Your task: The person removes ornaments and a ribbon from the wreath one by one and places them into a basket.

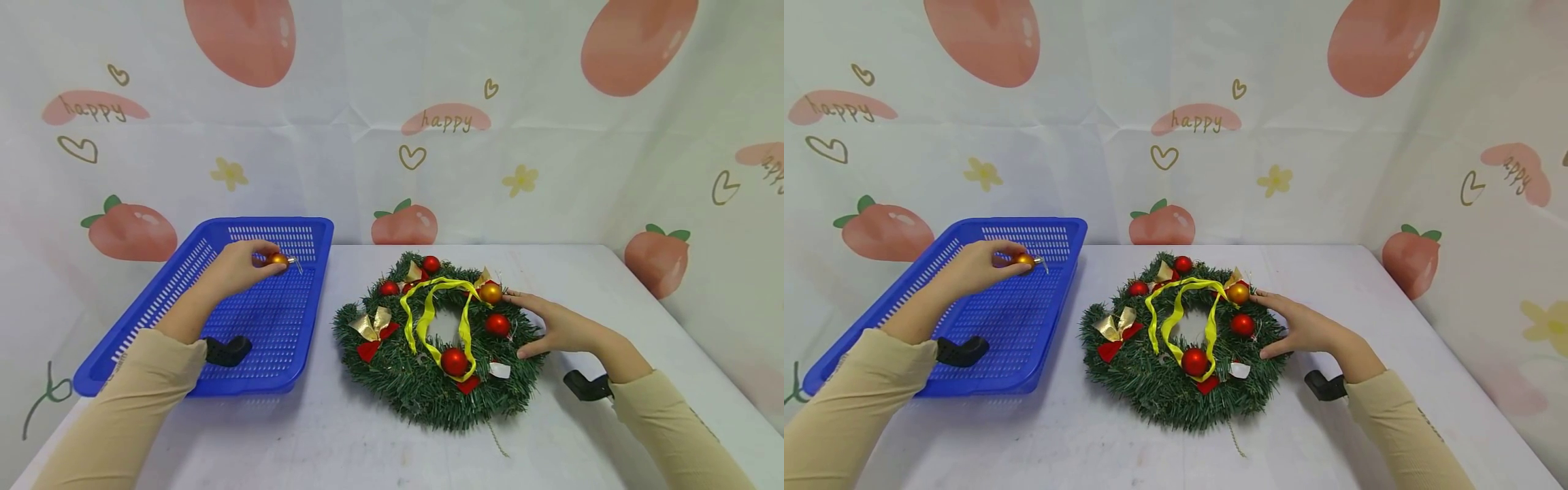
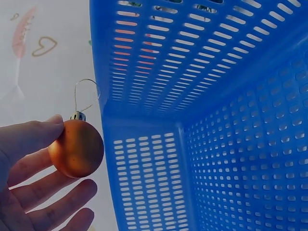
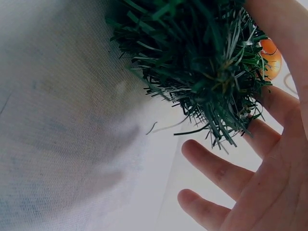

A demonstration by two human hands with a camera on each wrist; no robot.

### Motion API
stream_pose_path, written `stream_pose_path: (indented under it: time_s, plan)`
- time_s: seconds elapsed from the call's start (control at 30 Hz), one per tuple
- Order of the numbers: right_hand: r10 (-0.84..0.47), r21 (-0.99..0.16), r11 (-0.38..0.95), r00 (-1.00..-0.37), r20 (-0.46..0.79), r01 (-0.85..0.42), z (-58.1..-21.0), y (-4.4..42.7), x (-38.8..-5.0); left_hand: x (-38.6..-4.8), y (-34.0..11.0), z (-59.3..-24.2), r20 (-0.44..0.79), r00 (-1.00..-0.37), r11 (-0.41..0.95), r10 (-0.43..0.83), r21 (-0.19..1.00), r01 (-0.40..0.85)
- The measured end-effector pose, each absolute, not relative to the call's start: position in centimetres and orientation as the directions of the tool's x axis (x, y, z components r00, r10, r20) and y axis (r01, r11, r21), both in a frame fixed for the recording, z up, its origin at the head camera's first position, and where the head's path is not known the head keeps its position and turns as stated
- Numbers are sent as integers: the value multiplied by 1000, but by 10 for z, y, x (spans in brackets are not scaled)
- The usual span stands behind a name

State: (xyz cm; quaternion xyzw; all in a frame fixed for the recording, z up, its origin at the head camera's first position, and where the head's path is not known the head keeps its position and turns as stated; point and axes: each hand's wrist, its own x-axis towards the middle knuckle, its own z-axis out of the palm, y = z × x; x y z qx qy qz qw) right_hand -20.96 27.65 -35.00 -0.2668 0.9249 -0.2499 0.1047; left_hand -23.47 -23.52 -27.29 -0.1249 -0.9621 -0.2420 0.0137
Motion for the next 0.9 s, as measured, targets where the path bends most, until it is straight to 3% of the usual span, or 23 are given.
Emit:
stream_pose_path:
  time_s: [0.43, 0.9]
  plan:
    - [-548, -527, 727, -835, -57, -441, -348, 276, -206, -221, -217, -261, 147, -956, 834, 253, 468, 292]
    - [-560, -521, 717, -828, -36, -463, -348, 276, -206, -171, -135, -254, 313, -791, 668, 526, 423, 612]
